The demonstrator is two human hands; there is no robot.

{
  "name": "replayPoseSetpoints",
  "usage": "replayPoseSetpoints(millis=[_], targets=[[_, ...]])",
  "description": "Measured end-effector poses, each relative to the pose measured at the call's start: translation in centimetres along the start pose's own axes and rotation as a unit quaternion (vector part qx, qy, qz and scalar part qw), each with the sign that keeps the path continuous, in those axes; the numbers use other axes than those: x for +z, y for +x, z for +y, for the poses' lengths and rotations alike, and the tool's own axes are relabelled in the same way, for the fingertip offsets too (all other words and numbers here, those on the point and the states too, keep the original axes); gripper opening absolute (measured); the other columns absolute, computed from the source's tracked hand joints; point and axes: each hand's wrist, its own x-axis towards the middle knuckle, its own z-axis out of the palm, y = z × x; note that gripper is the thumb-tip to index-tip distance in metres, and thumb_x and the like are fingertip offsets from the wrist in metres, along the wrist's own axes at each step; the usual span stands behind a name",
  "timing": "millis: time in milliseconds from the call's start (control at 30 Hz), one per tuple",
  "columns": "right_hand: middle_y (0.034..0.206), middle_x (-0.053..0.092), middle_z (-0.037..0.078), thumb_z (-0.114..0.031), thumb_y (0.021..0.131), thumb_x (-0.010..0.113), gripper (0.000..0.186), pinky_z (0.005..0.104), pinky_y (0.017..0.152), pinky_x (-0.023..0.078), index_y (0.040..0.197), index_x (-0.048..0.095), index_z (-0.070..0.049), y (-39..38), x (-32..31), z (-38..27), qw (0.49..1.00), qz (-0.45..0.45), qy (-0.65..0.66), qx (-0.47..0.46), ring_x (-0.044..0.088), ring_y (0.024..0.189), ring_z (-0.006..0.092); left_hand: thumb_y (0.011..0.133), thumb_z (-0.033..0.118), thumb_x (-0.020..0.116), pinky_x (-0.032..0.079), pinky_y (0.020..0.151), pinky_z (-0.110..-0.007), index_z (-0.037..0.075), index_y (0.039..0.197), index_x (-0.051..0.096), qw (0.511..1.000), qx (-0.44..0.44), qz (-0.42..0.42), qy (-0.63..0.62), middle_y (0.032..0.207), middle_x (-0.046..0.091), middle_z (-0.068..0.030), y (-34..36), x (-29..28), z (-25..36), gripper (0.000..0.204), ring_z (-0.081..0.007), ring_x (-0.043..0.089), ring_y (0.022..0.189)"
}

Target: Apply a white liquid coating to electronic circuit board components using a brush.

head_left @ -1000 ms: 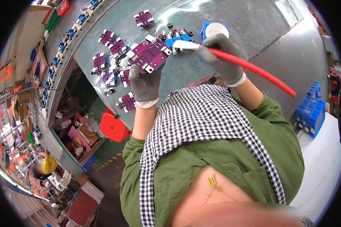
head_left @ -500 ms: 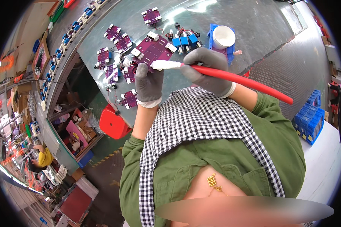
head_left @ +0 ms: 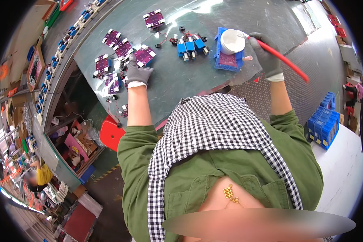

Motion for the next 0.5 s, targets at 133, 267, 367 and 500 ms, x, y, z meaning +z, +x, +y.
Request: replayPoseSetpoints(millis=[133, 267, 367, 500], targets=[[0.085, 0.069, 0.005, -0.030, 0.091, 0.065, 0.021, 0.0332, 0.077, 0.053, 0.104, 0.070, -0.014, 1.3, 1.7, 7.0, 0.986, -0.102, 0.046, 0.125, 0.065, 0.079, 0.0163, 0.081, 0.053, 0.073, 0.027, 0.114, -0.045, 0.004, 0.148, 0.034, 0.987, 0.069, 0.009, 0.145, 0.147, 0.039, -0.0266, -0.9, 3.1, -4.8, 0.092, -0.0406, 0.037, 0.137], [0.088, 0.070, 0.007, -0.031, 0.087, 0.063, 0.018, 0.0396, 0.079, 0.049, 0.099, 0.071, -0.021, 3.2, 2.9, 7.0, 0.860, -0.199, -0.455, -0.120, 0.067, 0.080, 0.0277, 0.072, 0.052, 0.080, 0.039, 0.104, -0.041, 0.005, 0.139, 0.048, 0.789, 0.325, -0.032, 0.520, 0.134, 0.056, -0.0213, -1.3, 8.4, -11.1, 0.087, -0.0322, 0.054, 0.122], [0.087, 0.070, 0.008, -0.029, 0.087, 0.064, 0.018, 0.0391, 0.079, 0.050, 0.099, 0.071, -0.018, 2.4, 1.9, 4.2, 0.900, -0.121, -0.392, -0.149, 0.067, 0.082, 0.0269, 0.072, 0.043, 0.083, 0.047, 0.097, -0.036, 0.002, 0.134, 0.053, 0.741, 0.237, -0.083, 0.622, 0.118, 0.067, -0.0168, -0.3, 9.1, -10.7, 0.080, -0.0287, 0.064, 0.106], [0.094, 0.072, 0.009, -0.020, 0.091, 0.063, 0.023, 0.0297, 0.082, 0.051, 0.108, 0.070, -0.007, 1.2, 0.6, 1.9, 0.993, -0.022, -0.084, -0.086, 0.066, 0.089, 0.0176, 0.074, 0.031, 0.082, 0.054, 0.084, -0.034, 0.000, 0.128, 0.056, 0.751, 0.171, -0.159, 0.618, 0.111, 0.068, -0.0140, 1.7, 7.1, -8.2, 0.068, -0.0233, 0.068, 0.095]])
